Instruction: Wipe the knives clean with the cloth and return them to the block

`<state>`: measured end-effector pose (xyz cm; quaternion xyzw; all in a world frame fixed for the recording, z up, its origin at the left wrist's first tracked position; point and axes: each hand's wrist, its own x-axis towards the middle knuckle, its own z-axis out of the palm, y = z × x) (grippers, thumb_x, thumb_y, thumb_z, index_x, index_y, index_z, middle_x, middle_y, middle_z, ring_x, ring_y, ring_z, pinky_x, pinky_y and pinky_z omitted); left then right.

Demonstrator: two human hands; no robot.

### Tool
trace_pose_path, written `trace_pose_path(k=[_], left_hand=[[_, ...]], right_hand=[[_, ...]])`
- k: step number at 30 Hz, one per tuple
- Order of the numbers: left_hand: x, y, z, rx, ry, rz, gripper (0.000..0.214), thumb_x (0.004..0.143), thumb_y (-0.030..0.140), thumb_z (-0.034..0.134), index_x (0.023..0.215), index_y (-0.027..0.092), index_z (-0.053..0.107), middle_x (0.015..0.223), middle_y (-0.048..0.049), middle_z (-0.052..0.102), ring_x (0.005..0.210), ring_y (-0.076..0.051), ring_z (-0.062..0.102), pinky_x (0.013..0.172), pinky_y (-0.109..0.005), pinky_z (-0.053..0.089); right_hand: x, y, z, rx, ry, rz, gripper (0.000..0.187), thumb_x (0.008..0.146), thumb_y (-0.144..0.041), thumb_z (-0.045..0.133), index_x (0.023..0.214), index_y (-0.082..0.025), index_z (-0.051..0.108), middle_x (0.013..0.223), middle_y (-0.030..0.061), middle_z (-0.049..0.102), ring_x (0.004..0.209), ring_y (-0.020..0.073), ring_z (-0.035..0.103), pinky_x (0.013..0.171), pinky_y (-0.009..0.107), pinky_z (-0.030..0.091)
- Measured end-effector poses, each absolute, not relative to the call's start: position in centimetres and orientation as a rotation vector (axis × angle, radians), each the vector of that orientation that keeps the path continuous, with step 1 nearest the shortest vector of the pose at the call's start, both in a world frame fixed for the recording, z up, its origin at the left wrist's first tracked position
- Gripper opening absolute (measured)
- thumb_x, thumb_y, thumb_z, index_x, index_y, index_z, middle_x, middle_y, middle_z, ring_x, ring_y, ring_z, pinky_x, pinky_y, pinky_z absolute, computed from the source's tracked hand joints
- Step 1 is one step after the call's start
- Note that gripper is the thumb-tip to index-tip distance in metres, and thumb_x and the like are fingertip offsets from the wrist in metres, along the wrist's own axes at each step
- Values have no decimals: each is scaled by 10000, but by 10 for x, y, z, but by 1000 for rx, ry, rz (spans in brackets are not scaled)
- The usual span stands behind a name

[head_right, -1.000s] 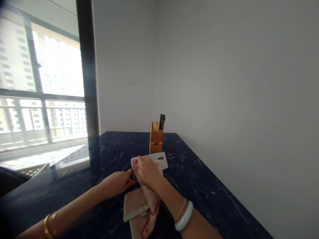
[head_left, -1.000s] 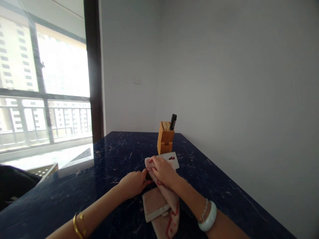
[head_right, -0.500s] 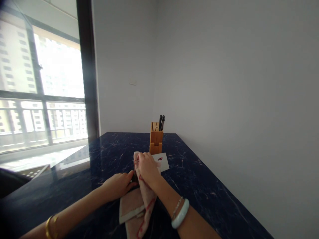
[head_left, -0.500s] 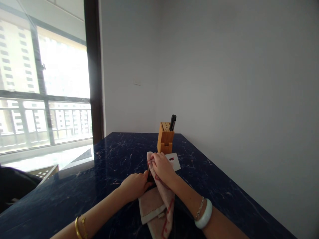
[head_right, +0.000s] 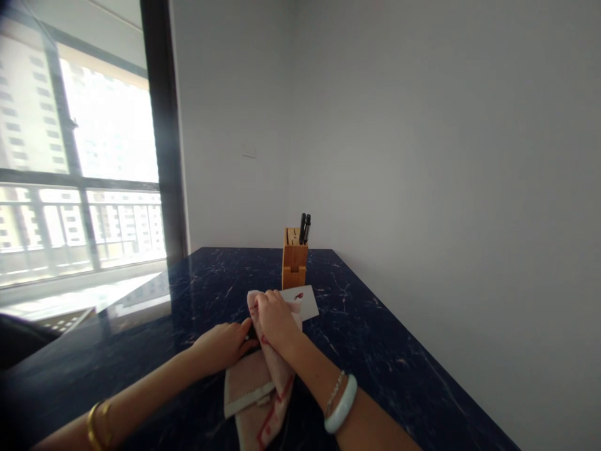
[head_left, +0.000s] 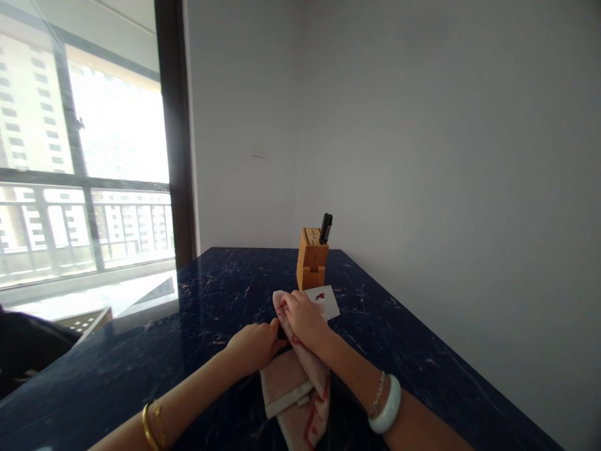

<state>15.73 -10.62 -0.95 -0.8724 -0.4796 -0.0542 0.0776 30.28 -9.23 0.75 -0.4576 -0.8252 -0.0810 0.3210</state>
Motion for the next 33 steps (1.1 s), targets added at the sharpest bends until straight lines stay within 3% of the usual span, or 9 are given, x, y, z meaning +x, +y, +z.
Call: trace_pose_path(k=[18,24,33], left_hand=[[147,-98,-9,-2705,-1494,-167,421,772,506,309,973,169,460,864,-92,619,791,-276,589,649,-341,442],[145,-98,-9,-2714,-1432,-174,423,773,477,331,1047,167,419,875,-99,618,789,-278,587,645,-350,442],[149,-102,-7,-2694,-1486,-140,429,778,485,312,1035,163,429,873,-105,617,787,-273,588,646,-349,439]], right_hand=[[304,-100,-7,-1229,-2443,-104,86,719,-136,466,655,-160,519,720,15,503,733,127,448,634,213,312],[302,-99,-3,-1256,-2315,-98,65,728,-157,469,712,-172,530,773,12,515,794,122,451,694,207,310],[302,-100,-3,-1245,-2314,-74,106,721,-122,449,654,-162,521,728,7,506,744,112,446,665,207,312]])
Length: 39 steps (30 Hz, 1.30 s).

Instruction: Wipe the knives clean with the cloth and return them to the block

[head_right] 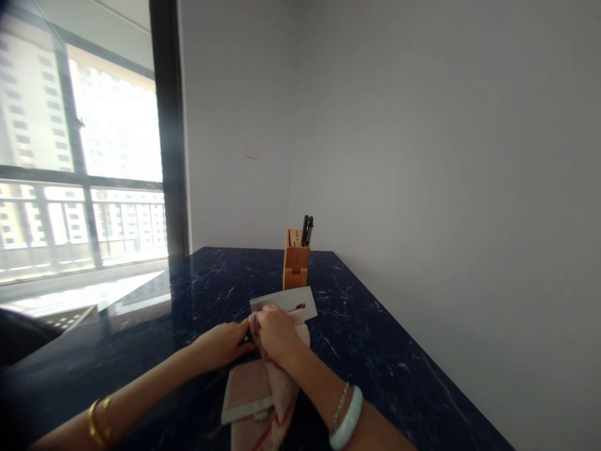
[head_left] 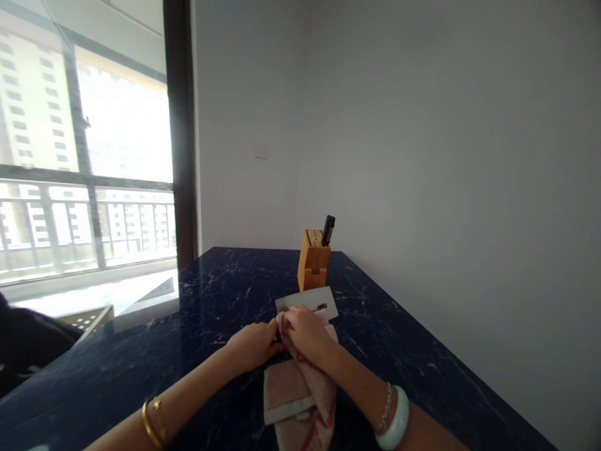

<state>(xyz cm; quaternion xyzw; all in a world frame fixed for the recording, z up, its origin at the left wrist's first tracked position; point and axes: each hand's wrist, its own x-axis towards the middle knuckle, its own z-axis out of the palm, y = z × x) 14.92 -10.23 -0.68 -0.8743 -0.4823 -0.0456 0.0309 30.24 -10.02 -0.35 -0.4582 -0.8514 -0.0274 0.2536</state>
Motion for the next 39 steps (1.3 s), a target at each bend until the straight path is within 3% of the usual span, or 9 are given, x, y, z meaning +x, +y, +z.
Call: trace_pose_path(k=[9,16,22,31,39], left_hand=[[152,-107,-2,-2679,-1498,-127,413,787,484,292,996,163,448,855,-96,617,776,-277,590,639,-350,443],[153,-107,-4,-2649,-1508,-116,394,790,454,308,1030,165,426,869,-118,616,788,-273,591,652,-369,441],[153,-108,-4,-2649,-1488,-112,413,792,456,294,1049,157,416,853,-112,619,768,-288,592,633,-384,450],[156,-111,-4,-2615,-1515,-100,386,800,447,266,972,148,438,819,-104,614,743,-283,594,622,-385,454],[155,-108,-3,-2629,-1564,-96,409,787,467,295,1009,154,438,859,-103,611,778,-282,589,646,-371,448]], right_hand=[[303,-101,-3,-1287,-2412,-41,119,704,-108,455,629,-161,531,726,15,517,761,125,464,664,217,317],[302,-95,-2,-1268,-2202,-117,54,737,-154,460,718,-169,509,776,14,498,788,128,435,703,221,316],[304,-98,-3,-1203,-2388,-89,86,741,-116,431,711,-169,492,757,15,491,780,130,422,698,222,309],[312,-85,19,-1299,-2155,-139,141,801,-168,351,843,-186,485,830,25,469,816,135,402,738,241,293],[313,-96,1,-1264,-2340,-226,89,777,-196,406,816,-177,484,838,28,490,837,141,410,720,246,290]])
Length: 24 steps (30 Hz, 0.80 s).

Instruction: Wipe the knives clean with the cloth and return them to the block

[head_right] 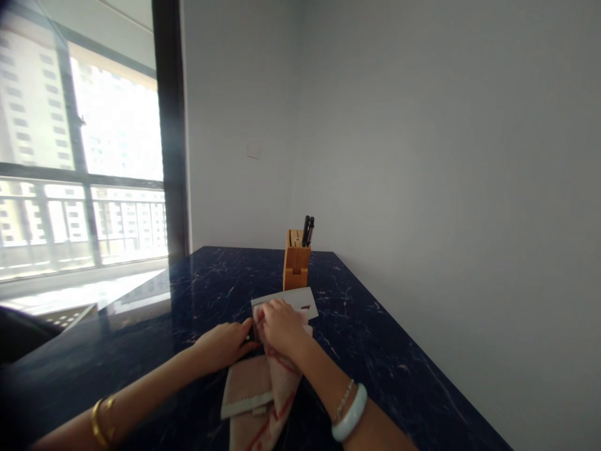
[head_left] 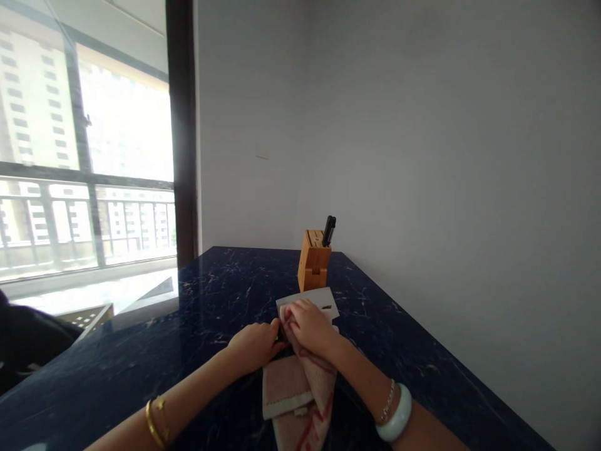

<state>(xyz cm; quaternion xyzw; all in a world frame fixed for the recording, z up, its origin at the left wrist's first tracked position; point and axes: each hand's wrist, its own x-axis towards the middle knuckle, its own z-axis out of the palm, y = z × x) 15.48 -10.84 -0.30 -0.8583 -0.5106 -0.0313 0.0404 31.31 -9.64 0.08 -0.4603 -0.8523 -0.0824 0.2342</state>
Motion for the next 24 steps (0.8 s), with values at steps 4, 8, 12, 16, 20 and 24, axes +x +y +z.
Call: trace_pose_path(k=[4,8,12,16,20,24], left_hand=[[153,-107,-4,-2654,-1540,-133,420,783,473,307,1052,170,417,869,-104,615,791,-283,589,651,-373,445],[152,-108,-2,-2655,-1557,-138,411,778,483,305,1010,173,444,871,-100,614,800,-276,588,663,-362,442],[152,-109,0,-2660,-1595,-130,415,768,485,311,985,164,460,873,-103,612,801,-273,587,664,-349,440],[152,-107,-2,-2654,-1649,-178,426,724,510,365,968,182,484,885,-106,612,798,-278,587,652,-355,441],[145,-98,2,-2710,-1691,-239,406,680,504,422,961,226,515,899,-85,615,805,-263,591,647,-331,446],[119,-84,16,-2913,-1886,-172,382,654,461,448,932,210,522,740,-39,623,438,-167,566,408,-258,418]], right_hand=[[306,-107,1,-1258,-2402,-320,118,788,-238,394,805,-171,489,820,32,500,806,151,421,675,257,300],[310,-107,4,-1275,-2503,-282,81,747,-226,447,793,-182,498,815,21,505,805,152,430,653,253,303],[316,-101,1,-1377,-2487,-318,95,722,-182,456,810,-184,491,844,32,503,823,163,435,657,261,302],[333,-90,-3,-1564,-2401,-373,172,675,-94,455,822,-178,487,866,54,514,835,179,444,664,276,300],[360,-79,-3,-1746,-2297,-382,193,689,-83,432,847,-177,489,889,60,530,850,189,464,666,280,305],[376,-72,0,-1897,-2201,-348,167,705,-109,440,849,-170,499,915,75,542,864,203,484,669,289,313]])
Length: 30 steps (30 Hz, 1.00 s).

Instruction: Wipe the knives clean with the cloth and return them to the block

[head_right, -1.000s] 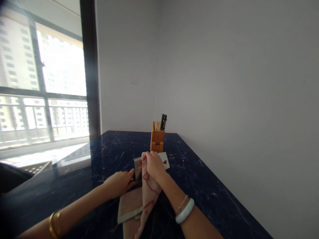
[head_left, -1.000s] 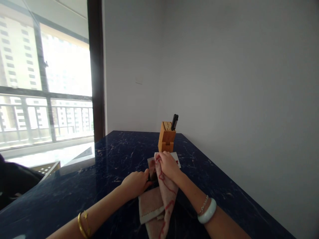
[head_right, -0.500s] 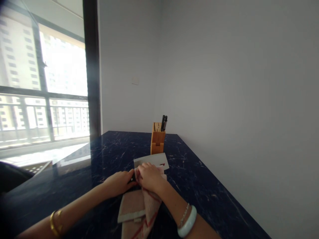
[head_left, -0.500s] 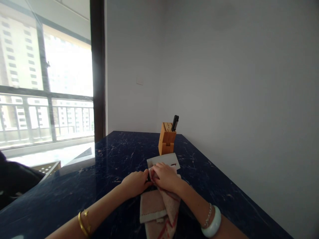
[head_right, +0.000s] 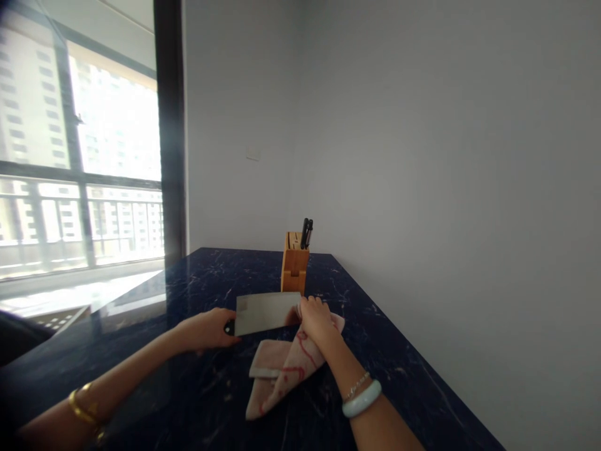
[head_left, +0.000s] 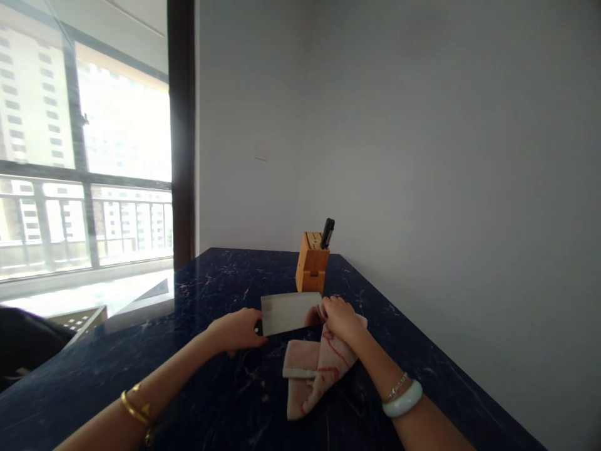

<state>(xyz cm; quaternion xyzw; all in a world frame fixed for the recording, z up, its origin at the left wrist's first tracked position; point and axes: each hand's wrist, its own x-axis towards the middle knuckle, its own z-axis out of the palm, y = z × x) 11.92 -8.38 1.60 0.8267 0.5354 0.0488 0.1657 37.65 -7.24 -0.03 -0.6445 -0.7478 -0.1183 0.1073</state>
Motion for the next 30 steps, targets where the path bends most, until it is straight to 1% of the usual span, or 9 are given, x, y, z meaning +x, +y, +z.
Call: trace_pose_path(k=[3,9,12,16,19,21,23,26,30], left_hand=[[94,-76,31,2223,1364,129,351,654,448,465,854,169,535,471,26,521,354,-118,478,347,-207,364],[71,-76,53,1993,1009,430,288,703,462,469,665,176,459,340,86,376,256,-47,304,286,-154,225],[83,-77,51,1753,796,672,284,747,439,421,617,189,385,304,94,334,220,-44,238,259,-156,160],[108,-82,43,1438,435,987,275,795,363,307,590,185,348,320,93,288,244,-38,212,297,-158,210],[123,-88,38,1364,381,1067,228,791,301,302,626,170,391,421,40,433,401,-74,402,475,-200,374],[129,-92,34,1355,390,1035,177,774,286,326,689,166,423,544,10,512,513,-109,476,563,-248,404],[134,-94,30,1375,397,1028,150,761,265,347,753,161,454,673,-12,553,644,-140,518,658,-285,406],[139,-96,23,1490,445,1029,172,759,246,380,826,151,506,814,-31,569,807,-170,513,751,-293,377],[142,-94,19,1620,598,1020,288,775,350,420,967,170,539,938,-40,563,901,-182,480,743,-260,371]], right_hand=[[379,-70,2,-1949,-2149,-340,170,729,-149,427,885,-141,495,910,111,554,870,228,494,676,314,315],[374,-72,9,-2014,-2060,-313,200,750,-254,439,898,-133,498,846,117,573,846,244,508,690,343,315],[361,-79,16,-1821,-2047,-319,173,754,-291,455,834,-154,522,857,88,559,856,206,487,715,314,311],[330,-98,27,-1291,-2133,19,303,792,-422,394,749,-166,551,764,30,543,760,132,474,679,246,328],[308,-112,28,-983,-2200,422,388,804,-474,334,801,-166,571,747,11,546,708,109,469,625,218,339],[299,-115,23,-883,-2175,687,391,801,-476,339,891,-162,552,777,4,554,682,97,474,588,202,344],[294,-113,15,-914,-2102,804,388,747,-479,439,941,-155,525,798,1,557,667,97,483,558,193,341],[295,-107,6,-1079,-2091,707,343,672,-399,555,926,-170,528,779,-6,567,667,113,500,545,195,326],[303,-105,8,-1369,-2116,200,245,649,-272,540,889,-225,556,742,-7,575,675,132,503,567,219,287]])
